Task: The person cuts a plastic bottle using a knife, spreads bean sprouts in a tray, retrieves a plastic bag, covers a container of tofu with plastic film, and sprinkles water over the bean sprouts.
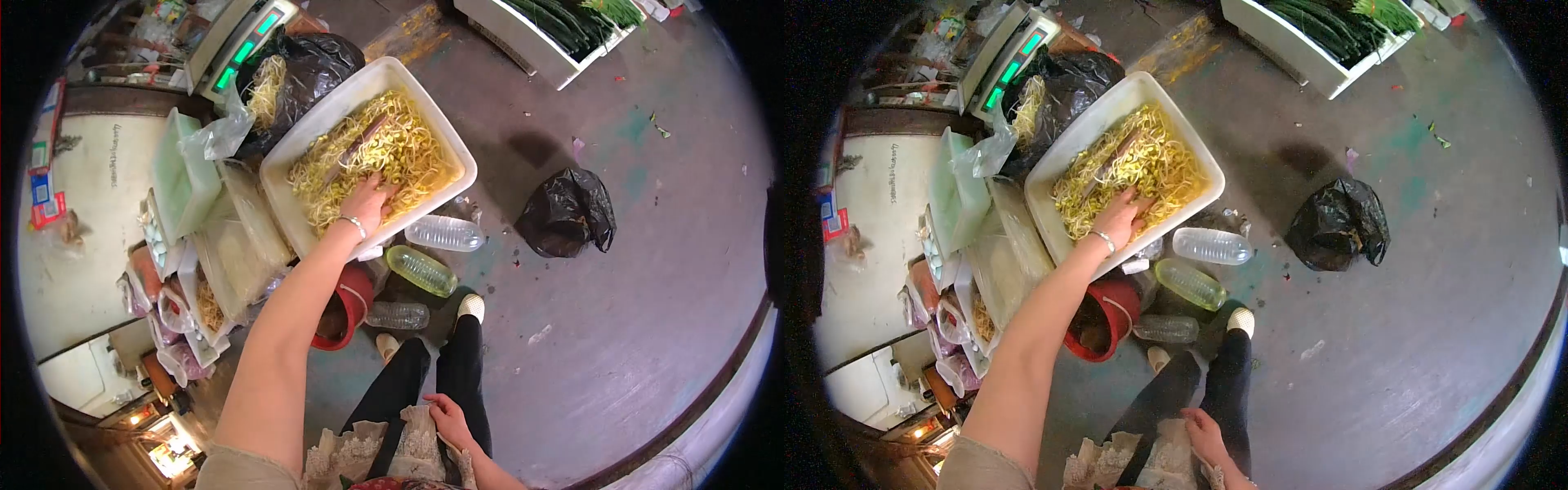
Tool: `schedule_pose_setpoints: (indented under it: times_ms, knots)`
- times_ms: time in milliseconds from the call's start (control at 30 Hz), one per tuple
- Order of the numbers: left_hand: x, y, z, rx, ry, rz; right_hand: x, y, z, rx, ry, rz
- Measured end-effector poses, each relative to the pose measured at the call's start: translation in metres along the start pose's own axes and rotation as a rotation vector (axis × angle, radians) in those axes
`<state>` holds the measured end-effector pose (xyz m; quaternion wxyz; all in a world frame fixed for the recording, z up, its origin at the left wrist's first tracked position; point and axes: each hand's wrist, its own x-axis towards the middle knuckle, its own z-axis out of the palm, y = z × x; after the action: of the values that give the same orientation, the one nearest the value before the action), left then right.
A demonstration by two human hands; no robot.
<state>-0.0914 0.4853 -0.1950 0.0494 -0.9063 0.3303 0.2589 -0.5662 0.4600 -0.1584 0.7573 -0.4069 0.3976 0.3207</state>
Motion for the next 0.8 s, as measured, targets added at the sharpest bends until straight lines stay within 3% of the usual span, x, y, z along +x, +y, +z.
schedule_pose_setpoints:
  times_ms: [267, 333, 400, 467, 667, 733, 800]
  knots:
    - [0.017, 0.025, -0.006, -0.135, -0.036, -0.203, 0.002, 0.008, -0.003, -0.054, -0.008, -0.024]
    - [0.007, 0.018, -0.002, -0.139, -0.184, -0.034, 0.002, 0.0, -0.002, -0.064, -0.041, 0.073]
    - [0.007, -0.004, 0.009, -0.244, -0.193, -0.044, 0.002, -0.008, 0.0, -0.061, -0.04, 0.048]
    - [0.005, -0.023, 0.016, -0.415, -0.124, 0.117, 0.0, -0.01, -0.002, -0.065, -0.038, 0.032]
    - [-0.023, -0.01, 0.005, -0.445, -0.081, 0.087, 0.006, 0.007, -0.007, -0.048, -0.027, -0.008]
    - [-0.046, 0.0, -0.008, -0.354, -0.052, 0.072, 0.005, -0.006, 0.0, 0.069, -0.032, 0.088]
    - [-0.058, -0.007, 0.011, -0.451, 0.078, 0.124, 0.006, -0.014, 0.001, 0.066, -0.051, 0.054]
